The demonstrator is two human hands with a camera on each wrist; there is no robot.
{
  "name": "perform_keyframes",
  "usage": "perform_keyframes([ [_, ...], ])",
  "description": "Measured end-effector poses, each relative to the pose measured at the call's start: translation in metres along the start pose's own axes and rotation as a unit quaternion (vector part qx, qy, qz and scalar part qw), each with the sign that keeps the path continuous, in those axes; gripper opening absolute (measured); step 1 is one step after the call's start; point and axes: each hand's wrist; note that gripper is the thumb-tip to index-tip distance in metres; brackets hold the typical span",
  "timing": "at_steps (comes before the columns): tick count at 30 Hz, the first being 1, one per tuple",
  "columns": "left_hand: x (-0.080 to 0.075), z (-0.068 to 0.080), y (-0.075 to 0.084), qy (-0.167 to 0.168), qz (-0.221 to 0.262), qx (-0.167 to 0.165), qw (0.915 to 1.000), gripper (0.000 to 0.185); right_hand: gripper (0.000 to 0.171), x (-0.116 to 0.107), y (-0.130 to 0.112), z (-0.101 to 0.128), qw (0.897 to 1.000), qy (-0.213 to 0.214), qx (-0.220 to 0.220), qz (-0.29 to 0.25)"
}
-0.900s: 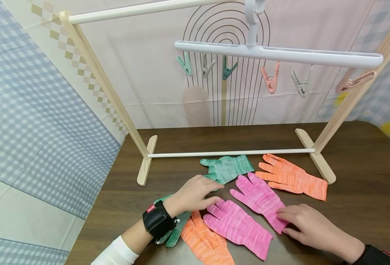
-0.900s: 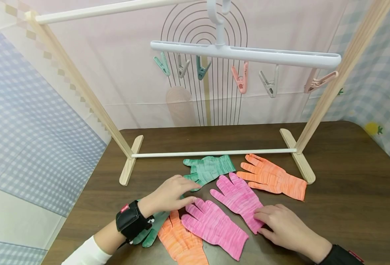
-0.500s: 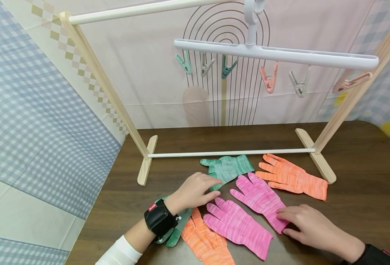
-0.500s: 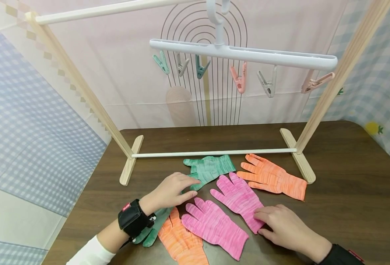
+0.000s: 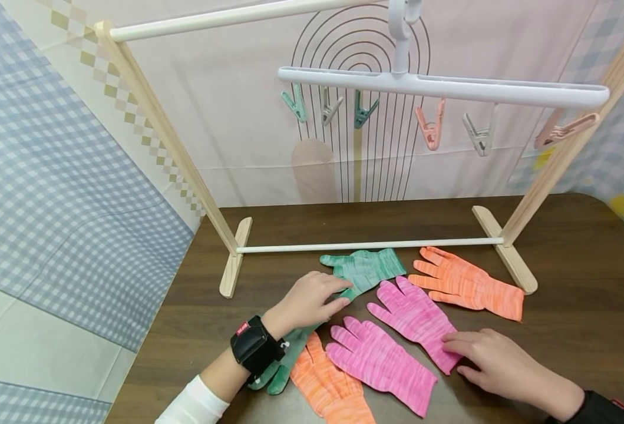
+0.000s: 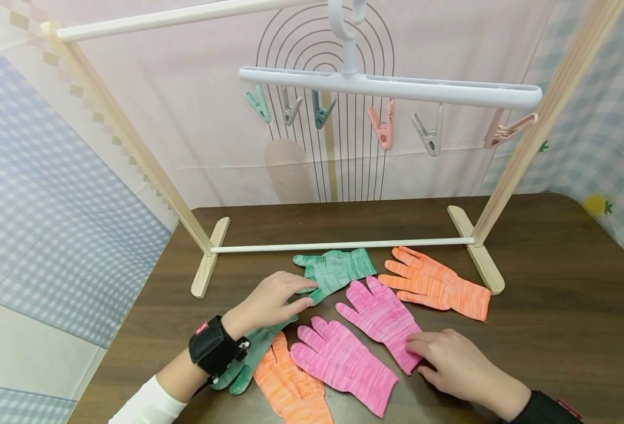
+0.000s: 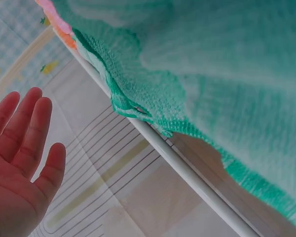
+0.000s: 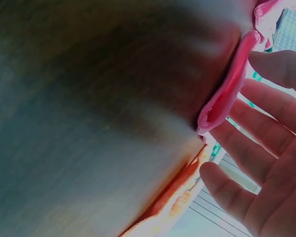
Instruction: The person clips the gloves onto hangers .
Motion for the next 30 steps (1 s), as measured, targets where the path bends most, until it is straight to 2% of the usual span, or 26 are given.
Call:
perform_keyframes([
  [6,-0.002,-0.001,-0.003,0.010,0.002,0.008,0.9999,0.032,0.030,0.000,-0.001,0.000,1.000,-0.004,0.004,0.000],
  [14,-0.011,-0.004,-0.010,0.050,0.001,0.007,0.9987,0.030,0.031,-0.002,-0.002,0.001,0.999,-0.026,0.016,-0.012],
  [23,-0.022,-0.003,-0.016,0.050,0.031,-0.040,0.9975,0.032,0.032,-0.005,-0.003,0.000,0.998,-0.045,0.023,-0.022],
  [30,-0.025,-0.005,-0.020,0.060,0.035,-0.050,0.9963,0.031,0.032,-0.005,-0.005,0.000,0.998,-0.059,0.030,-0.023],
])
Point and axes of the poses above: each hand's wrist, its own z-axis away from the middle knuckle, its own x-axis out of the palm, y = z × x, and after that the axes turned 4 degrees about x, right-handed
